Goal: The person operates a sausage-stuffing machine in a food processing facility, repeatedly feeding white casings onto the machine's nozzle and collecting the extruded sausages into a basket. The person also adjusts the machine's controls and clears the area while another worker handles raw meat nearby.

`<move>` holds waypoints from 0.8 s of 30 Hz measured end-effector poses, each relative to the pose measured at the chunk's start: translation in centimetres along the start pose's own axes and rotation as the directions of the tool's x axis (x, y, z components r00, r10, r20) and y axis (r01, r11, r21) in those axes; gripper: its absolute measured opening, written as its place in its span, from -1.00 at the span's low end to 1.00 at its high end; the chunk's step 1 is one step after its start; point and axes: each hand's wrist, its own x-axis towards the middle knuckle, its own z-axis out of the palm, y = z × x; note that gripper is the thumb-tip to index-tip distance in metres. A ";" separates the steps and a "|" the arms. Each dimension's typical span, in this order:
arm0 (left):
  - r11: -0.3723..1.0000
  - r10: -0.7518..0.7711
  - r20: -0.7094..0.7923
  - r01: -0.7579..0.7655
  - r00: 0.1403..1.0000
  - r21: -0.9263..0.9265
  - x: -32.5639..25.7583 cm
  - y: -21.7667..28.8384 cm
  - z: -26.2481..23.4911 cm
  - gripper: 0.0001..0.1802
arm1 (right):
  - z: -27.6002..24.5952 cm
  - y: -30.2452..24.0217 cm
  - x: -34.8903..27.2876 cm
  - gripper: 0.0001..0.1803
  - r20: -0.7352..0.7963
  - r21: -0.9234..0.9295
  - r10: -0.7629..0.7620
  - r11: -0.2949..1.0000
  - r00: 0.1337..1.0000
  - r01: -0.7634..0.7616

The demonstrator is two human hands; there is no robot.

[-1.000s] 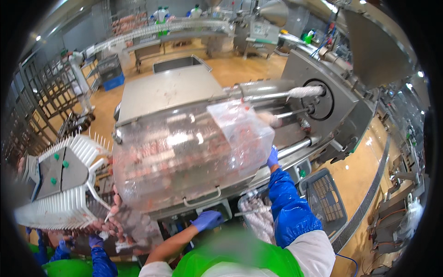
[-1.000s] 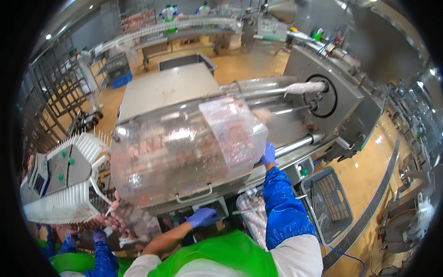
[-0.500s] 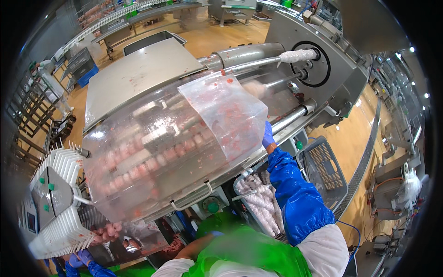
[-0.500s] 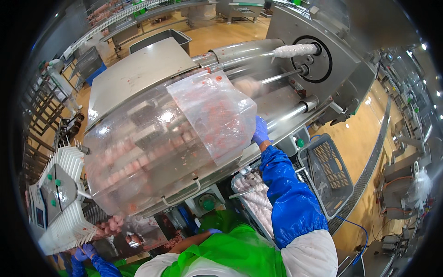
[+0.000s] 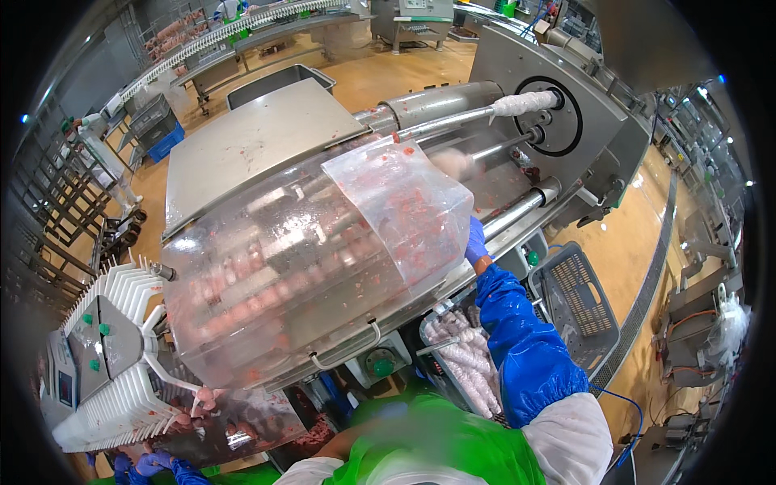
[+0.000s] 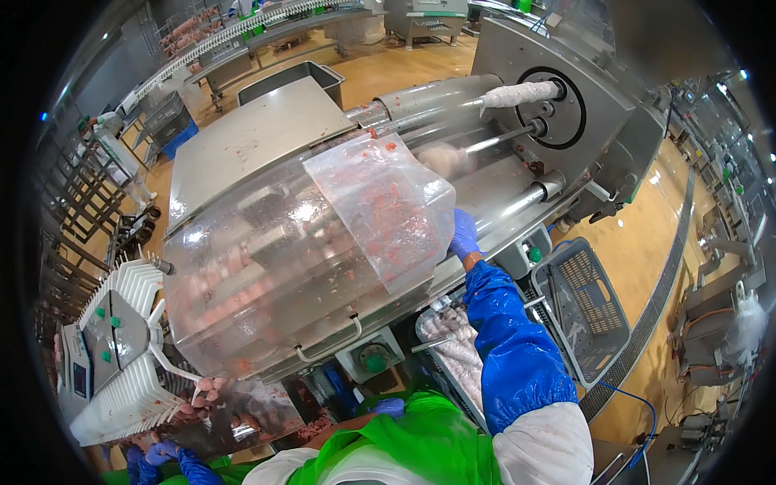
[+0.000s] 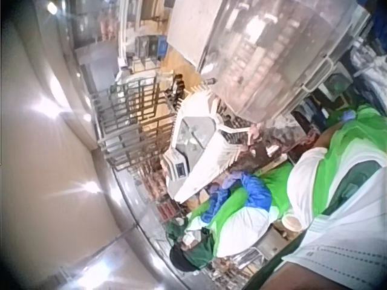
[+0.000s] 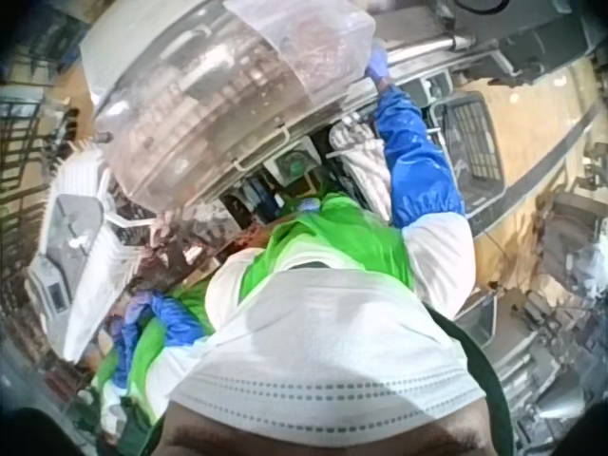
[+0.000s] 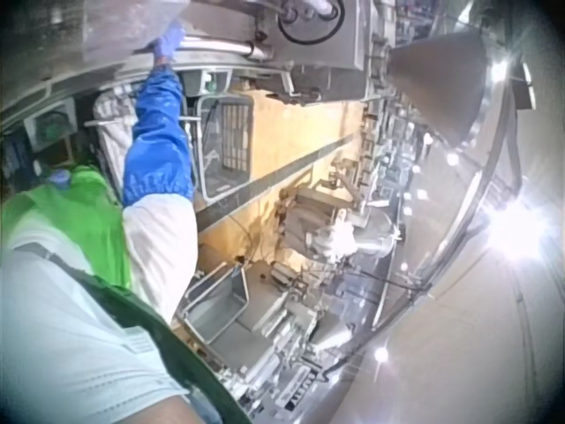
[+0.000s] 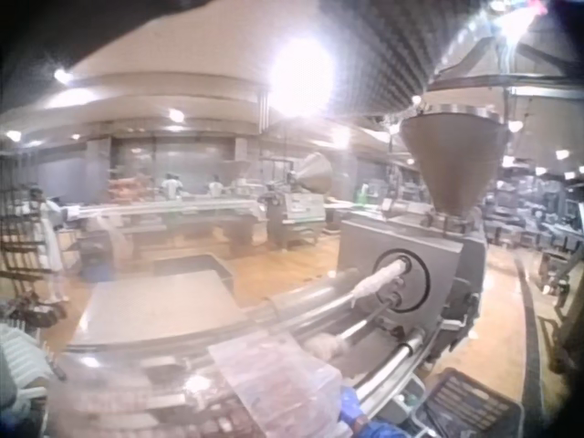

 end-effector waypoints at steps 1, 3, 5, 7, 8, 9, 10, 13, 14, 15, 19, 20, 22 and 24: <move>1.000 -0.006 -0.016 0.006 1.000 0.004 -0.3 -0.1 0.1 -0.69 | -0.1 -0.1 0.0 -0.63 0.004 0.032 0.014 0.999 1.000 -0.015; 1.000 -0.019 -0.049 0.020 0.999 0.011 -1.2 -0.6 0.0 -0.69 | -0.2 -0.7 0.1 -0.63 0.017 0.003 0.024 1.000 1.000 -0.024; 0.999 -0.039 -0.081 0.041 0.996 0.022 -2.0 -0.9 -0.3 -0.69 | -0.1 -0.4 0.0 -0.61 0.008 -0.035 -0.019 0.999 1.000 0.019; 0.997 -0.050 -0.118 0.057 0.992 0.055 -2.3 -1.1 -0.8 -0.69 | 0.2 1.1 0.1 -0.60 -0.019 -0.087 -0.114 0.990 0.993 0.112; 0.995 -0.061 -0.140 0.072 0.988 0.070 -2.8 -1.4 -1.2 -0.68 | 0.1 0.7 -0.1 -0.59 -0.030 -0.047 -0.110 0.993 0.994 0.108; 0.993 -0.073 -0.165 0.088 0.984 0.084 -3.4 -1.8 -1.5 -0.68 | -0.1 0.4 -0.2 -0.59 -0.041 -0.008 -0.103 0.995 0.994 0.103; 0.987 -0.084 -0.195 0.109 0.977 0.119 -3.9 -2.0 -1.7 -0.68 | -0.3 0.2 -0.4 -0.58 -0.054 0.029 -0.095 0.995 0.994 0.097; 0.947 -0.126 -0.306 0.206 0.944 0.245 -7.4 -4.5 -2.9 -0.67 | -0.5 -1.0 -0.4 -0.59 -0.022 -0.007 -0.073 0.997 0.997 0.073; 0.925 -0.139 -0.344 0.246 0.929 0.290 -9.1 -5.5 -3.6 -0.67 | -0.7 -1.3 -0.5 -0.59 -0.014 -0.032 -0.069 0.997 0.998 0.068; 0.887 -0.153 -0.374 0.294 0.915 0.357 -10.9 -6.9 -4.1 -0.67 | -1.0 -1.7 -0.5 -0.60 -0.003 -0.058 -0.066 0.996 0.998 0.066; 0.634 -0.166 -0.456 0.448 0.875 0.630 -20.2 -13.6 -7.5 -0.65 | -2.2 -1.9 -1.2 -0.60 0.053 -0.110 -0.020 0.994 0.998 0.025; 0.557 -0.166 -0.494 0.494 0.854 0.668 -23.1 -14.7 -6.9 -0.64 | -1.8 -2.9 -0.5 -0.60 0.051 -0.101 -0.071 0.992 0.996 0.076; 0.389 -0.127 -0.504 0.510 0.855 0.767 -26.5 -16.4 -7.7 -0.63 | -1.5 -2.9 -0.7 -0.60 0.034 -0.102 -0.112 0.988 0.993 0.114; 0.320 -0.058 -0.484 0.476 0.873 0.819 -25.4 -16.6 -7.9 -0.62 | -1.1 -2.5 -0.6 -0.60 0.033 -0.101 -0.121 0.987 0.992 0.124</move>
